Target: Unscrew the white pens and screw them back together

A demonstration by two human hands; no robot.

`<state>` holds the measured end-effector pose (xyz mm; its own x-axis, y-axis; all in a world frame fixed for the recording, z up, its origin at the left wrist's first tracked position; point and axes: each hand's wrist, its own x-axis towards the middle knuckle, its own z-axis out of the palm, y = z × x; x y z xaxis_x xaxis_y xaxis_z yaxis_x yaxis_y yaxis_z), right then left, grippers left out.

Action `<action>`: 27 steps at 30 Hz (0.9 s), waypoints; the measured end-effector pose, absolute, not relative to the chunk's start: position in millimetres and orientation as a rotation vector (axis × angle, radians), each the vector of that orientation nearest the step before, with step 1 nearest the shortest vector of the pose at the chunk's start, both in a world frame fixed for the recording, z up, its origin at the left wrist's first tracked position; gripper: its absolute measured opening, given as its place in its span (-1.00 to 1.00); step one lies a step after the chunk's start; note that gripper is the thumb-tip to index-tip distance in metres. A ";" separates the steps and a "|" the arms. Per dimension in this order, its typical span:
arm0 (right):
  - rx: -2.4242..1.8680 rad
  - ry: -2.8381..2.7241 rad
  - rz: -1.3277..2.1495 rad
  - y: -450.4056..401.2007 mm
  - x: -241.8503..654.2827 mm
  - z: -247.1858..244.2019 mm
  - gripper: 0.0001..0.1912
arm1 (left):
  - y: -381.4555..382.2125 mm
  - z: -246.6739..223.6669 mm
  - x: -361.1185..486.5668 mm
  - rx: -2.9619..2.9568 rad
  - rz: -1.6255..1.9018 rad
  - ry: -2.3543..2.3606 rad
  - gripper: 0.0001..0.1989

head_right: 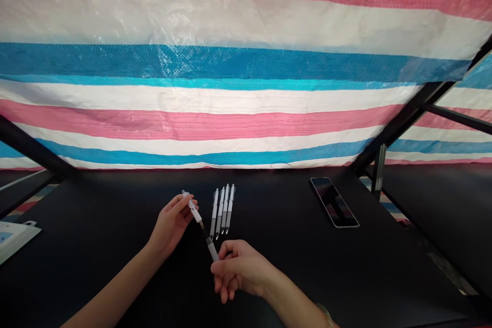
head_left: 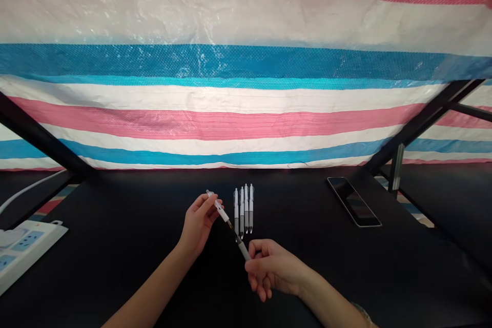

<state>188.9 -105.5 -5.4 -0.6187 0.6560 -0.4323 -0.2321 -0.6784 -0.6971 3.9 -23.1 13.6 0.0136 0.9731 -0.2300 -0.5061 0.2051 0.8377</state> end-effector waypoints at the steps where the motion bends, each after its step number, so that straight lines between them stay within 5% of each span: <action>1: -0.945 -0.821 2.292 -105.5 189.0 -5.6 -0.58 | -22.5 13.6 3.5 0.630 1.291 0.952 -0.84; 17: -0.957 -0.822 2.300 -104.8 189.2 -3.2 -0.62 | -17.4 12.9 0.6 0.565 1.373 0.980 -0.81; 27: -1.013 -0.823 2.186 -104.5 188.8 -9.7 -0.64 | -36.2 11.9 17.1 0.796 1.113 0.923 -0.82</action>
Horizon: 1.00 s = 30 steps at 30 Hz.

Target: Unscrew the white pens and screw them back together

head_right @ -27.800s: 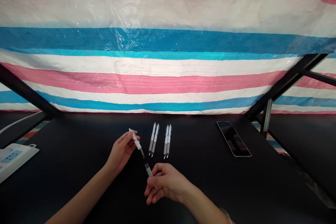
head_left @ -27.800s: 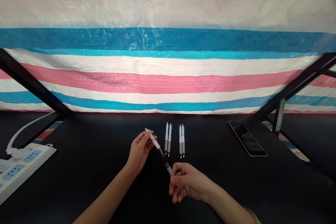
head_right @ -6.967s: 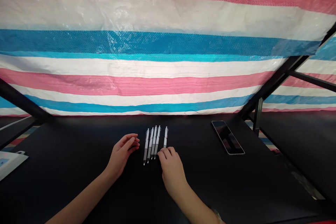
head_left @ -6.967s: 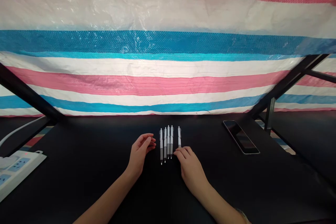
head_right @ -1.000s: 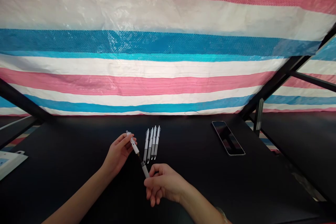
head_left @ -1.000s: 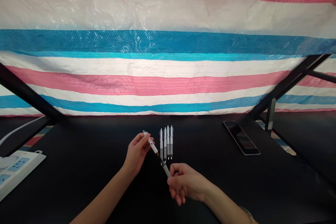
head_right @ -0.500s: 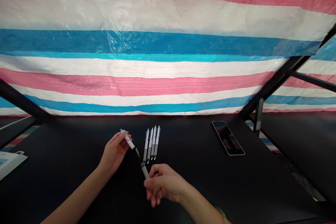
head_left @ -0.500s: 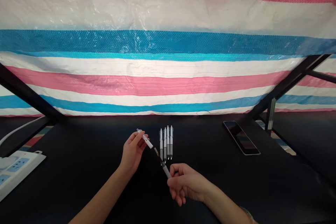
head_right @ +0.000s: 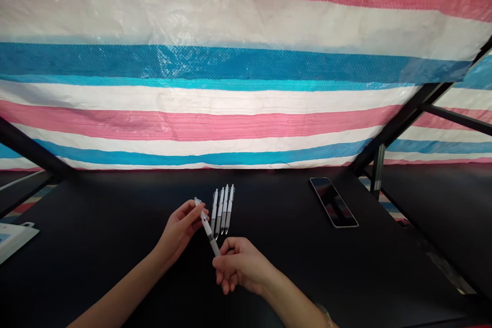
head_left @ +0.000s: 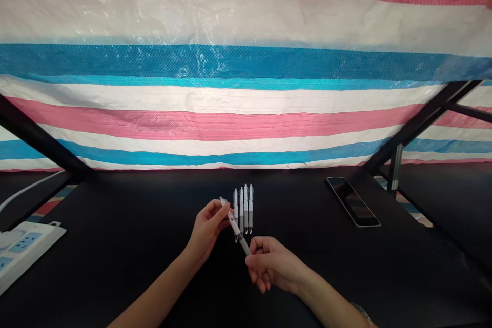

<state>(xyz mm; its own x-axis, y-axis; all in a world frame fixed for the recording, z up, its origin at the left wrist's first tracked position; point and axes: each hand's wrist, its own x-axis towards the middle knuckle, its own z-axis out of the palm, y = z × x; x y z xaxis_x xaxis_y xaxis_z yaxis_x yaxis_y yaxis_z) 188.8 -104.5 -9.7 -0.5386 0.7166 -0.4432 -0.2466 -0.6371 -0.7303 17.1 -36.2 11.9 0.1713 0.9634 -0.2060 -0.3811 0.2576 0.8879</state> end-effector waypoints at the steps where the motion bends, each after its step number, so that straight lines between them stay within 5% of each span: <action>1: -1.019 -0.822 2.175 -104.7 188.6 -10.0 -0.64 | -37.3 12.0 18.2 0.814 1.103 0.921 -0.82; 30: -1.062 -0.789 2.133 -103.5 186.8 -5.6 -0.57 | -39.2 8.9 18.1 0.814 1.094 0.897 -0.84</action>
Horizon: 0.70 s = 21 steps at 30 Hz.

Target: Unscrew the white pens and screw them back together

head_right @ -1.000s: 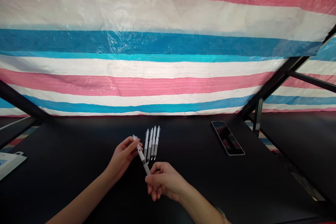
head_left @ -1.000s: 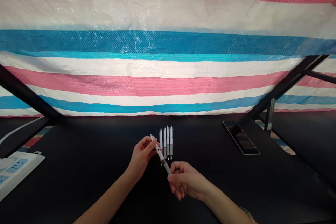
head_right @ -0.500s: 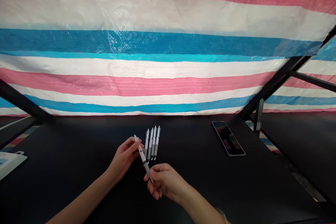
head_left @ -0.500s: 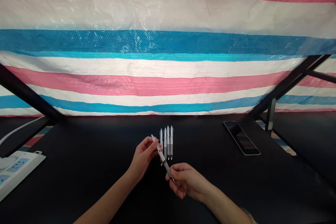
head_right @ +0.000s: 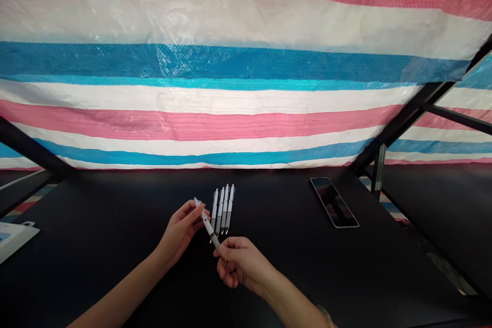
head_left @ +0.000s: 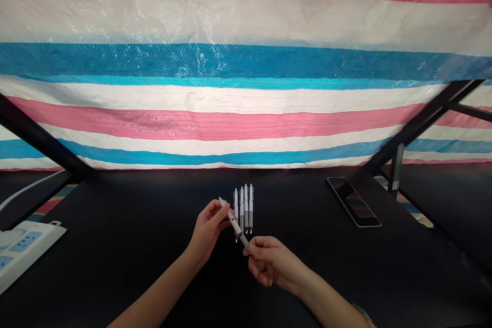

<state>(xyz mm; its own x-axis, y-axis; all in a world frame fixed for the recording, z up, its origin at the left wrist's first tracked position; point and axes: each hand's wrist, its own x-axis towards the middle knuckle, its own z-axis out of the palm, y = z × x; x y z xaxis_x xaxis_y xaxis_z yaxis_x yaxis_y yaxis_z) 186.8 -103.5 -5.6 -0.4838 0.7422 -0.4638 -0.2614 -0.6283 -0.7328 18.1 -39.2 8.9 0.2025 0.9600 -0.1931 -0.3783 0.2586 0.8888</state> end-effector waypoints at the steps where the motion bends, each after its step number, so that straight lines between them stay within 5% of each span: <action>1: -1.048 -0.799 2.139 -103.5 186.6 -6.8 -0.55 | -39.3 9.2 18.2 0.813 1.094 0.896 -0.84; 21: -1.063 -0.790 2.120 -103.4 187.5 -3.3 -0.54 | -37.1 9.1 16.8 0.807 1.102 0.905 -0.85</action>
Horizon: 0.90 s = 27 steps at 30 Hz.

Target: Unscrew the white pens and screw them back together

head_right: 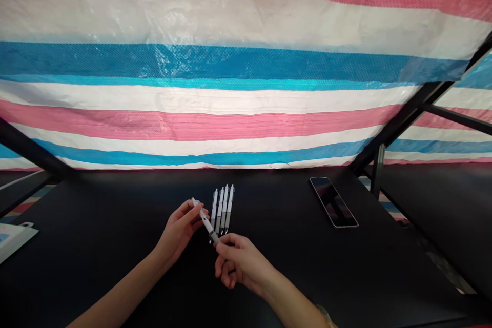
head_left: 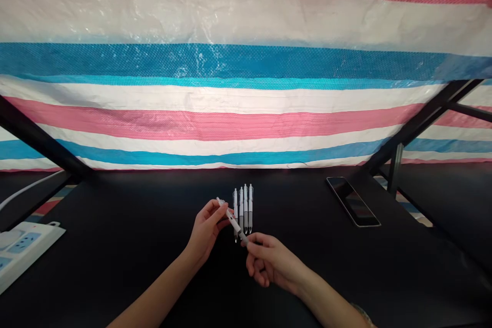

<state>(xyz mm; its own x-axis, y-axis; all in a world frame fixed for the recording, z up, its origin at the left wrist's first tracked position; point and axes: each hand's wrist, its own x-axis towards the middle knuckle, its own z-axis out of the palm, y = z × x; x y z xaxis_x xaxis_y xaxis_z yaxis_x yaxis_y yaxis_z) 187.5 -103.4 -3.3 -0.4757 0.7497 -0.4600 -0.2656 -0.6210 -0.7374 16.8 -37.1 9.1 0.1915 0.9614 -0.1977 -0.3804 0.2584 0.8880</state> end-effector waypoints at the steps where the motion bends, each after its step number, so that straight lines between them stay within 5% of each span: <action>1: -1.074 -0.793 2.110 -103.6 187.2 -3.0 -0.55 | -37.1 9.1 16.7 0.807 1.102 0.906 -0.85; 27: -1.042 -0.816 2.126 -103.3 187.4 -5.8 -0.56 | -37.2 9.4 17.7 0.771 1.094 0.932 -0.83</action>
